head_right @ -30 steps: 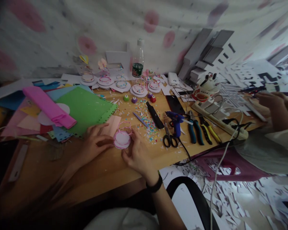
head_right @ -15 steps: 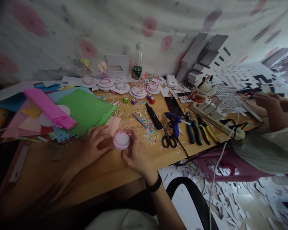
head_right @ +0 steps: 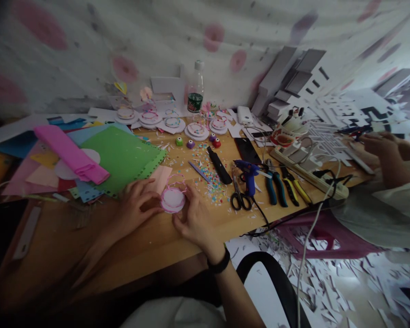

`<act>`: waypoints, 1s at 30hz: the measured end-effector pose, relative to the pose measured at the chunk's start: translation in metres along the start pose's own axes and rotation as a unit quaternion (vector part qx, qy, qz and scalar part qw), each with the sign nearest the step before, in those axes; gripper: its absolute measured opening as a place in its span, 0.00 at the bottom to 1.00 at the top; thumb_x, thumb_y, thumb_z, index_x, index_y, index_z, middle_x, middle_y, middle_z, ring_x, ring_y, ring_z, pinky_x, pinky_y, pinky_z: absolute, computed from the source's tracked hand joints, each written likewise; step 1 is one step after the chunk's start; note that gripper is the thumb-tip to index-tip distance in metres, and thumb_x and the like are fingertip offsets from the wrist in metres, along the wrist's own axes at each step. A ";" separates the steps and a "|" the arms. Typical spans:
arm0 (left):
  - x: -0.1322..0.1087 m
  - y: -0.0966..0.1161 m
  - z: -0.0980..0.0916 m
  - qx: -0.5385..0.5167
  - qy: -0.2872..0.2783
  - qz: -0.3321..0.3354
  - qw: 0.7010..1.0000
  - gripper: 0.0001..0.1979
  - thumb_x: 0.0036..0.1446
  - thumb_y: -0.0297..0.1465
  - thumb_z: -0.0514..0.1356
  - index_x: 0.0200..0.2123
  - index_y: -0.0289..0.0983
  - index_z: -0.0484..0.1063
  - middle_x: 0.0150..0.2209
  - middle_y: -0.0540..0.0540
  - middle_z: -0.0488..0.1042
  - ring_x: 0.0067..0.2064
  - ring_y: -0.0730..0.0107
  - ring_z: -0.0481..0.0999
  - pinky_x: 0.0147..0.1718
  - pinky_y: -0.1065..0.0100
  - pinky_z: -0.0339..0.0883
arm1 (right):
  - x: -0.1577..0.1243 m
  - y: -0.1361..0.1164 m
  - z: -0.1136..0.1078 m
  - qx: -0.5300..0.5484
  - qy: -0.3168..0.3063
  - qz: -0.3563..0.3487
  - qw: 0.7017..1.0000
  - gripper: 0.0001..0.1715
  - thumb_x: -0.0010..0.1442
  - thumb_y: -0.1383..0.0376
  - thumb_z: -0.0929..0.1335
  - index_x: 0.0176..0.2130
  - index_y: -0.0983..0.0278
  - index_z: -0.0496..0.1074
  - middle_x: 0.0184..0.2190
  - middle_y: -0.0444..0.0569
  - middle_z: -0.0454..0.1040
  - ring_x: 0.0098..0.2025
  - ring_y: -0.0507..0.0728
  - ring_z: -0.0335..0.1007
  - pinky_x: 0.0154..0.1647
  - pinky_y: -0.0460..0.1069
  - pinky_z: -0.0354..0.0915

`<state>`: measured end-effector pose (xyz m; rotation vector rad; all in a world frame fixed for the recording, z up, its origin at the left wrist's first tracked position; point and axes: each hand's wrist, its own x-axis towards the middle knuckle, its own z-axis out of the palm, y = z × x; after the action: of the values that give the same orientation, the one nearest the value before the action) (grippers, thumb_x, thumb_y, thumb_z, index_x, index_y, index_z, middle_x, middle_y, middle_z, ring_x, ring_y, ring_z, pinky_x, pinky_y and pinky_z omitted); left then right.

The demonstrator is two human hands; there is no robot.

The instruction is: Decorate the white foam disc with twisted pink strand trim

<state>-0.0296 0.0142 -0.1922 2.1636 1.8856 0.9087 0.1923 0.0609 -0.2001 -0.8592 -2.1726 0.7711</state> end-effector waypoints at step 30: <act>0.013 0.012 0.003 -0.032 0.118 -0.088 0.989 0.08 0.55 0.32 0.68 0.33 0.42 0.71 0.39 0.47 0.80 0.47 0.54 0.74 0.49 0.52 0.65 | 0.000 -0.001 0.001 -0.028 0.013 -0.008 0.999 0.50 0.60 0.66 0.70 0.70 0.61 0.41 0.62 0.65 0.65 0.63 0.70 0.66 0.61 0.69 0.66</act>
<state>-0.0175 0.0245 -0.1841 1.8888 2.0784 1.2146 0.1910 0.0602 -0.2004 -0.8744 -2.1838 0.6898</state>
